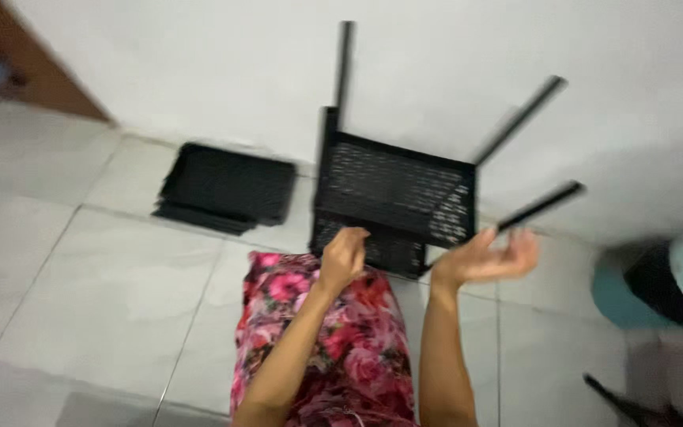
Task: The person assembles a black plastic three-tier stand by inserting legs into perforated trays and stacking the trays. The person then places a small box on the top tray.
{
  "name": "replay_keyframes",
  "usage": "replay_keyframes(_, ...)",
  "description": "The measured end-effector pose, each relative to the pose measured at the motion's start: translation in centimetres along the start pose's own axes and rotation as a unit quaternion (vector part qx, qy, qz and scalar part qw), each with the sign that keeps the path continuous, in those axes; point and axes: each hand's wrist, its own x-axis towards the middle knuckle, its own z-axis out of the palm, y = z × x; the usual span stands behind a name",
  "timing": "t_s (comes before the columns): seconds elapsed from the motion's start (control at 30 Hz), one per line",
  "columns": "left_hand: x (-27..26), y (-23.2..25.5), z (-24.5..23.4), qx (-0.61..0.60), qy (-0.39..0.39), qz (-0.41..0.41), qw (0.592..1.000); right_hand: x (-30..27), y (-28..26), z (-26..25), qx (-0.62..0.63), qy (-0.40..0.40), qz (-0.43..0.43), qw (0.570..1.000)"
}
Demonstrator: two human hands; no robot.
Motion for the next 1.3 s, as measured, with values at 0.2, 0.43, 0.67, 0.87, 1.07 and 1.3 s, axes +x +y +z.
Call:
replay_keyframes(0.2,-8.8,-8.3,-7.5,0.404,-0.021,-0.238,0.883,-19.9,-11.2,1.5,0.461,-0.446,0.196,0.742)
replay_keyframes(0.43,-15.0,-17.1,-8.8,0.306,-0.123,-0.381,0.864,-38.9,-13.7,14.5,0.259,-0.586,0.173,0.748)
replay_keyframes(0.67,-14.7,-19.1,-8.6,0.270,-0.033,-0.339,0.901,-41.5,-15.0,20.0,0.049,-0.687,0.239,0.685)
replay_keyframes(0.87,-12.8,-18.4,-9.8,0.259,-0.035,-0.354,0.898,-41.1,-15.3,21.6,0.058,-0.708,0.432,0.556)
replay_keyframes(1.07,-11.9,-17.0,-10.2,0.270,0.020,-0.361,0.893,-39.9,-14.7,20.4,0.187,-0.629,0.582,0.480)
replay_keyframes(1.3,-14.7,-17.9,-11.3,-0.084,0.298,-0.409,0.858,-36.7,-12.6,15.1,0.319,-0.623,0.561,0.443)
